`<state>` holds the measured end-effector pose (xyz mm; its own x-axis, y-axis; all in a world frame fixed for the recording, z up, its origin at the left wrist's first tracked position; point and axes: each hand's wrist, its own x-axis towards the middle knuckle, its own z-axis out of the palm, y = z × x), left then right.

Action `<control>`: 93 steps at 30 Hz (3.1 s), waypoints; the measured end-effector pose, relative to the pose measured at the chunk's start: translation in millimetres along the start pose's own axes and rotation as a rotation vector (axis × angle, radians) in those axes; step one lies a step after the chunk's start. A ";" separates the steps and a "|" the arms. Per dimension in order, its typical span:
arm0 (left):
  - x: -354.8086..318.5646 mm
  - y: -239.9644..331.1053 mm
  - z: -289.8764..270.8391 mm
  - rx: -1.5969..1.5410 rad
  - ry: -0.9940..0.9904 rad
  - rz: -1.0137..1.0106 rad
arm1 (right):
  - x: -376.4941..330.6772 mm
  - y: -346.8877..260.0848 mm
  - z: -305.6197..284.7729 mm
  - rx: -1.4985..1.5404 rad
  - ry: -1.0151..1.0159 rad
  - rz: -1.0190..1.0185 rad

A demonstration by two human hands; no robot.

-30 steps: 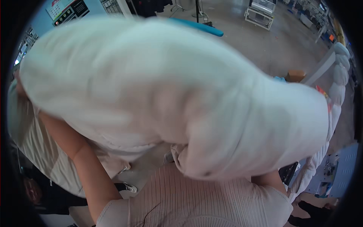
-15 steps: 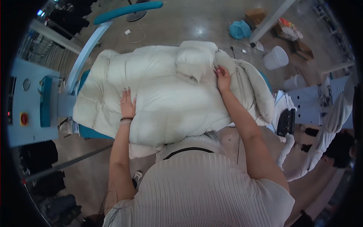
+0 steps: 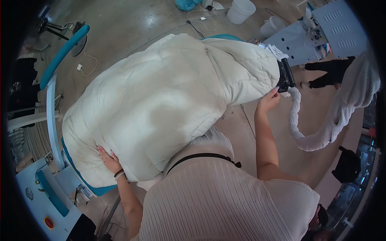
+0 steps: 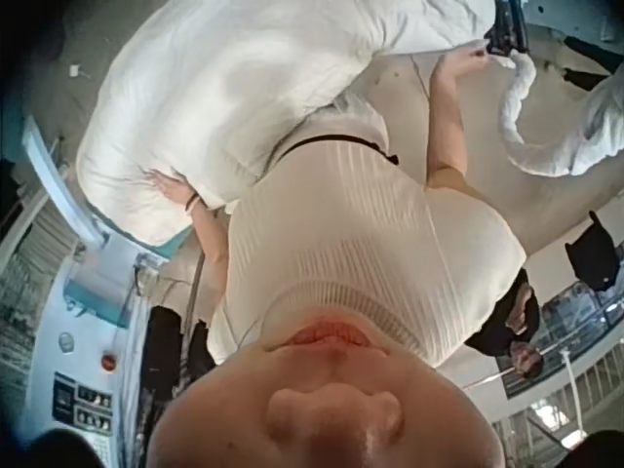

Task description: Ironing and smoothing a white puffer jacket on a professional ironing station.

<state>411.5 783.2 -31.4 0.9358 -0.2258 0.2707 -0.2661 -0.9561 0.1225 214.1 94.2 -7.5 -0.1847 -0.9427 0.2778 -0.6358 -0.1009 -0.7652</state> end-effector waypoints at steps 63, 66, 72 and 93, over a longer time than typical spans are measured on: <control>-193.7 35.3 -12.7 -1.597 0.602 -1.466 | 338.4 -55.1 59.9 -0.273 -0.859 -0.338; -189.3 32.2 -22.7 -1.732 0.627 -1.474 | 208.3 -231.0 -33.2 -0.520 -1.111 -0.526; -185.4 7.1 -22.4 -1.662 0.754 -1.446 | -84.7 -347.0 -57.2 -0.125 -1.696 -1.324; -2.9 -243.4 -77.5 -0.547 0.056 -1.281 | -570.6 -486.9 28.3 -0.585 -2.332 -1.818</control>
<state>455.6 1031.1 12.0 0.5874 0.7607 -0.2763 0.6907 -0.2932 0.6611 650.3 672.2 190.1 0.2761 0.7364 -0.6177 0.4811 -0.6623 -0.5744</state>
